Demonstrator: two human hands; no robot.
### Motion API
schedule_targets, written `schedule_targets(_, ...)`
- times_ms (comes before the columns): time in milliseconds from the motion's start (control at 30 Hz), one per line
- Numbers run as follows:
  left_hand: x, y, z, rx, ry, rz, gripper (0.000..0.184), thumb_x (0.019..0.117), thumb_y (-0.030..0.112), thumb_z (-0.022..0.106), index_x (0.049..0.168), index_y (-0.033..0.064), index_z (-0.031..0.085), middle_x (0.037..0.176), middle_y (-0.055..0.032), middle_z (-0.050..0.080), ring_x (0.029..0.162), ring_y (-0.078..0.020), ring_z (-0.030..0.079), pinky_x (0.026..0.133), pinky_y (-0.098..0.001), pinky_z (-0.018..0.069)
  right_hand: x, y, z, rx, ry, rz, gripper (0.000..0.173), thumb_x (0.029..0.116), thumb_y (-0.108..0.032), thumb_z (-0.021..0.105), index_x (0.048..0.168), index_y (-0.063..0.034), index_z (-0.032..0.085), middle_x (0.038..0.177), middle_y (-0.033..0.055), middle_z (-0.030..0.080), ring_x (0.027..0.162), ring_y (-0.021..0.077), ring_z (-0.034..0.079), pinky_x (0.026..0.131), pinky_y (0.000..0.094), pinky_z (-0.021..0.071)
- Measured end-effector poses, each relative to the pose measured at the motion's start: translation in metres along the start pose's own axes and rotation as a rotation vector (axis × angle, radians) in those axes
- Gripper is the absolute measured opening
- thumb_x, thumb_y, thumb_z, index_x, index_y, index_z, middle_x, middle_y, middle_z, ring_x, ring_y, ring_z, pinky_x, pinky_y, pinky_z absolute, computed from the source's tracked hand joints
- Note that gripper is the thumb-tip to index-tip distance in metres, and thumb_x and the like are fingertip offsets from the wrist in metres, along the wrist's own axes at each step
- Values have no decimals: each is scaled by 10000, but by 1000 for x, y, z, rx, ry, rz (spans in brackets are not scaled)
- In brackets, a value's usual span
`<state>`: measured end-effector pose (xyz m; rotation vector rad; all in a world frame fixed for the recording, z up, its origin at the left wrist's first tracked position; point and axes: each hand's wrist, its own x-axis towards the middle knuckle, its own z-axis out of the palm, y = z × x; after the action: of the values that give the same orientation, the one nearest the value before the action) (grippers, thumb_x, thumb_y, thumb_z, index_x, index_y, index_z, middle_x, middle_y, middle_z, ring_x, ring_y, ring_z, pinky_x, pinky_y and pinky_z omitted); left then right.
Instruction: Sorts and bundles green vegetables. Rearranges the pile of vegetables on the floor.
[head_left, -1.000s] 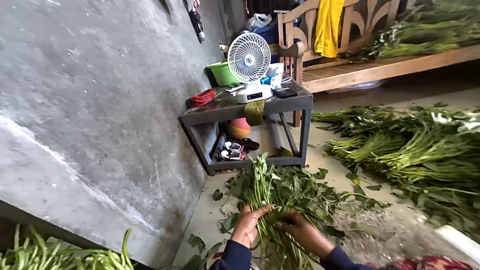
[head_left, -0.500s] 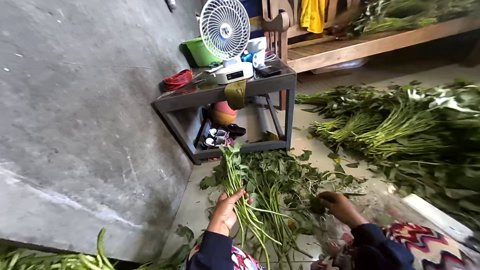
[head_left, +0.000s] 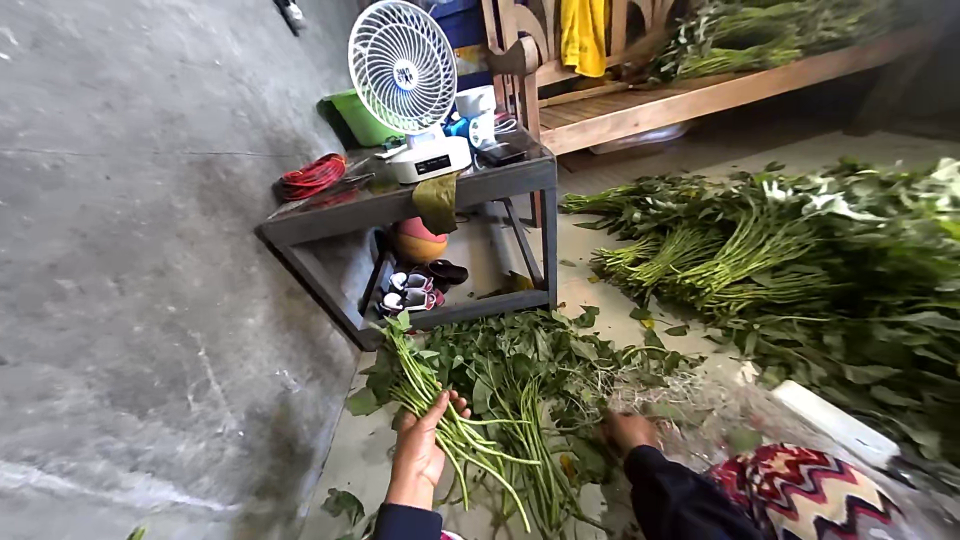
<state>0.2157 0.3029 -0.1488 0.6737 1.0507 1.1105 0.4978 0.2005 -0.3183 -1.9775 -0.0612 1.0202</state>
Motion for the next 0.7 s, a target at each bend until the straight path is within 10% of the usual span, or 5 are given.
schedule_targets(367, -3, -6, 0, 192, -119, 51, 385, 947, -62, 652, 1289, -93, 478, 930, -208, 709, 785, -286, 731, 700, -407, 641, -79, -52, -9, -52, 26, -662, 259, 923, -259, 760, 1062, -40, 745, 915, 120, 737, 778, 252, 713, 754, 498, 598)
schedule_targets(700, -21, -5, -2, 234, -169, 44, 383, 926, 34, 730, 1257, -64, 564, 1060, -172, 715, 946, -218, 720, 860, -371, 613, -187, -101, 67, -410, -530, -1013, 478, 953, -236, 703, 1418, -170, 613, 930, 72, 708, 794, 191, 685, 792, 411, 591)
